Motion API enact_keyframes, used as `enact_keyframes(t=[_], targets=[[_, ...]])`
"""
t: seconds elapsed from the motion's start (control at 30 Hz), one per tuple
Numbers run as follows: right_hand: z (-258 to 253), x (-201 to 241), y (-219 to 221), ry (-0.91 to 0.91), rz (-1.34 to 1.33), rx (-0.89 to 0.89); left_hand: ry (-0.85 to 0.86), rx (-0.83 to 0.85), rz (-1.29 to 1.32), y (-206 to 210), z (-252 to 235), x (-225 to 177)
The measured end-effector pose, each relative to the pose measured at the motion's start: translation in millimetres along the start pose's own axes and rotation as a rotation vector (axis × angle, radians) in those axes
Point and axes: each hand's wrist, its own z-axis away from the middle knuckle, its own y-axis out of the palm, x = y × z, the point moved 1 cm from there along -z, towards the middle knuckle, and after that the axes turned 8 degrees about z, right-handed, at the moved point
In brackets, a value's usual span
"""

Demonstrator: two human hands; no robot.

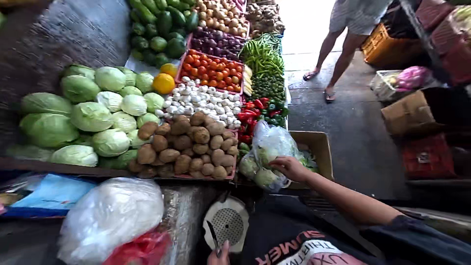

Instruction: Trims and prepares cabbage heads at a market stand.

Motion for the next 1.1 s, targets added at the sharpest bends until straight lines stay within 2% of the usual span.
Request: enact_keyframes(t=[0.1, 0.17, 0.23, 0.33, 0.4, 0.5, 0.57, 0.6, 0.7, 0.8, 0.87, 0.93, 1.0, 1.1], targets=[[44, -24, -11, 0.403, -0.137, -0.234, 0.029, 0.061, 0.201, 36, -16, -28], [54, -22, -7, 0.476, -0.211, -0.293, 0.008, 0.08, 0.339, 65, -16, -60], [45, -9, 8, 0.366, -0.265, -0.119, -0.043, 0.108, 0.454, 98, -14, -87], [2, -7, 38, 0.239, -0.214, 0.225, -0.084, 0.145, 0.442, 147, -13, -112], [-30, -28, 39, 0.396, -0.158, 0.273, -0.08, 0.163, 0.392, 170, -15, -127], [-53, -80, 12, 0.773, -0.054, 0.104, -0.089, 0.195, 0.359, 180, -18, -141], [-62, -105, -2, 0.85, 0.081, 0.12, -0.133, 0.184, 0.363, 179, -24, -141], [-61, -105, -4, 0.816, 0.159, 0.171, -0.169, 0.163, 0.358, 177, -25, -137], [-74, -79, -3, 0.547, 0.275, 0.228, -0.252, 0.078, 0.29, 177, -28, -133], [-90, -51, 4, 0.39, 0.194, 0.255, -0.291, 0.016, 0.225, 176, -20, -143], [-97, -41, 4, 0.331, 0.118, 0.35, -0.286, -0.016, 0.234, 174, -16, -151], [-95, -50, 17, 0.25, 0.183, 0.473, -0.277, -0.034, 0.243, 171, -11, -153], [-96, -77, 34, 0.153, 0.36, 0.551, -0.246, -0.053, 0.25, 170, -11, -157], [-97, -97, 60, 0.032, 0.608, 0.609, -0.216, -0.029, 0.185, 165, -12, -167]])
